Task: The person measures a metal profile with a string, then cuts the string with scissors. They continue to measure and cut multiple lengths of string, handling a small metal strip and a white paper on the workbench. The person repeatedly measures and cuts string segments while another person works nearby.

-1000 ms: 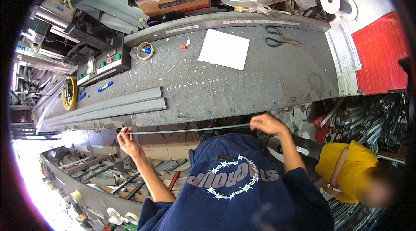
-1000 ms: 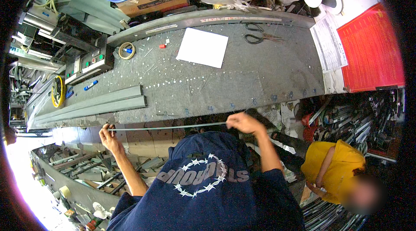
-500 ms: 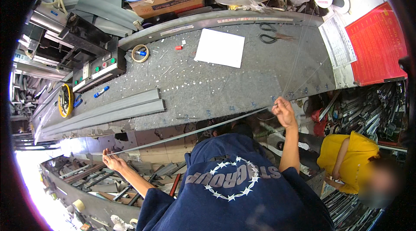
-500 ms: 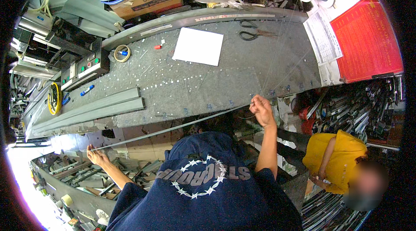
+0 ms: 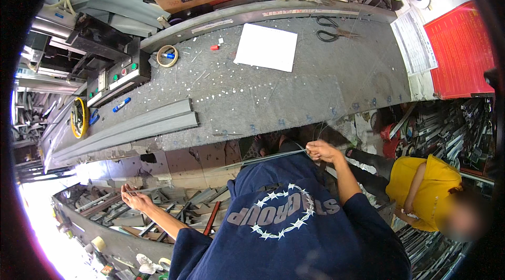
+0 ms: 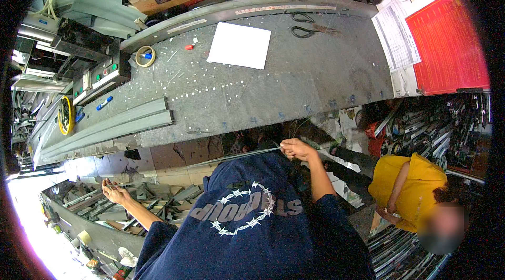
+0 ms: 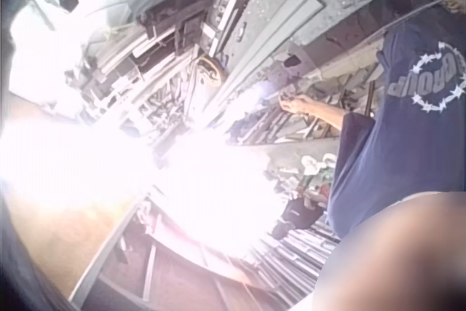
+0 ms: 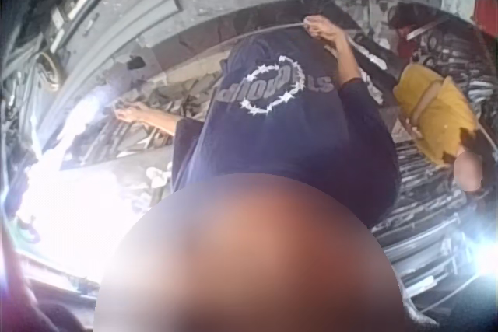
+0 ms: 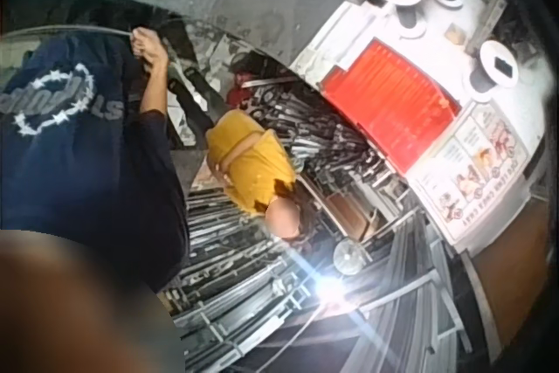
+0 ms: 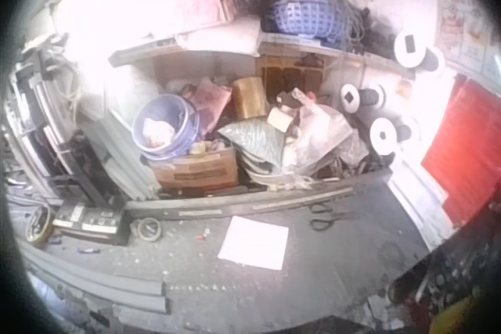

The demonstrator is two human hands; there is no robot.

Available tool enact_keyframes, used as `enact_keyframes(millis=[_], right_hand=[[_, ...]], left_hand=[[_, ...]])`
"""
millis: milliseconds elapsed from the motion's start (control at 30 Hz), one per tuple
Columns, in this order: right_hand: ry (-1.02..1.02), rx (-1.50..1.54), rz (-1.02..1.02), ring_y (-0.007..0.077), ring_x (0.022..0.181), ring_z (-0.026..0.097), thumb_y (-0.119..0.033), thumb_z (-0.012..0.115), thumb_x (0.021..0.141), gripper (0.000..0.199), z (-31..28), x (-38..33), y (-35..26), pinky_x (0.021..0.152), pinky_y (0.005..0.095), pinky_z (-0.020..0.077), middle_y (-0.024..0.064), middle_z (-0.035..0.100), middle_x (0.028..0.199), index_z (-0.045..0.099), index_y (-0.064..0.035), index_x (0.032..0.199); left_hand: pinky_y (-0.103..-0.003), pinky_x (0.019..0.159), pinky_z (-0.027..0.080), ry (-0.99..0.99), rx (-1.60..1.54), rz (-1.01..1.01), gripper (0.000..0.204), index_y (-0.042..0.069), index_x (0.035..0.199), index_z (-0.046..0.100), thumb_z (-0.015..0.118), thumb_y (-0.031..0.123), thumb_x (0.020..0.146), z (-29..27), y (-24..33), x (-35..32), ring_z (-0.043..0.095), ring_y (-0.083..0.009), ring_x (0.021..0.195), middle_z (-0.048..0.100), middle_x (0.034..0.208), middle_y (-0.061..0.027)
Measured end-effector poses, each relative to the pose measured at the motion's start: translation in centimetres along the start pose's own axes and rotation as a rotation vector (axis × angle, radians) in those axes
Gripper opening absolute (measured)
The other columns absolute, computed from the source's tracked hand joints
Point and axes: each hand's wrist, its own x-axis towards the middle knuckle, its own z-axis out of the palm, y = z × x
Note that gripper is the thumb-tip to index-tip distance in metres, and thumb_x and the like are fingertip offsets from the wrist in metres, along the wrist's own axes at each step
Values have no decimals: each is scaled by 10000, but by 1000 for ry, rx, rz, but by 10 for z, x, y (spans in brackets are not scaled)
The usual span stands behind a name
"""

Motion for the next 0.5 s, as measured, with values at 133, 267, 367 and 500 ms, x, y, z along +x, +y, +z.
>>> enact_keyframes(millis=[133, 267, 367, 500], right_hand=[[30, -80, -74, 50, 540, 308, -241, 586, 1072, 253, -36, -50, -42, 540, 250, 297, -65, 378, 647, 576, -39, 919], [-3, -274, -72, 60, 631, 433, -235, 645, 1034, 206, -64, -82, -89, 584, 256, 364, -5, 611, 806, 635, -54, 935], [-20, -545, -164, 66, 685, 510, -245, 655, 1016, 200, -87, -102, -128, 608, 262, 422, -4, 666, 875, 672, -57, 952], [-2, -704, -217, 68, 705, 530, -246, 662, 996, 203, -117, -136, -182, 647, 263, 435, -23, 669, 862, 673, -54, 934]], left_hand=[[-380, 921, 524, 14, 3, 47, 296, 63, 1285, 566, 485, 293, 1119, -14, -4, 7, 621, -225, 1169, 650, 1266, -112], [-394, 898, 519, -29, -311, -103, 277, 66, 1270, 600, 506, 264, 1101, -39, -5, 9, 640, -220, 1138, 673, 1253, -105], [-419, 902, 499, 117, -347, -190, 277, 113, 1229, 657, 497, 293, 1092, -52, 2, 0, 658, -183, 1128, 720, 1189, -42], [-424, 865, 508, 134, -218, -139, 308, 115, 1239, 650, 463, 319, 1104, -56, 27, -17, 655, -192, 1133, 719, 1196, -45]])
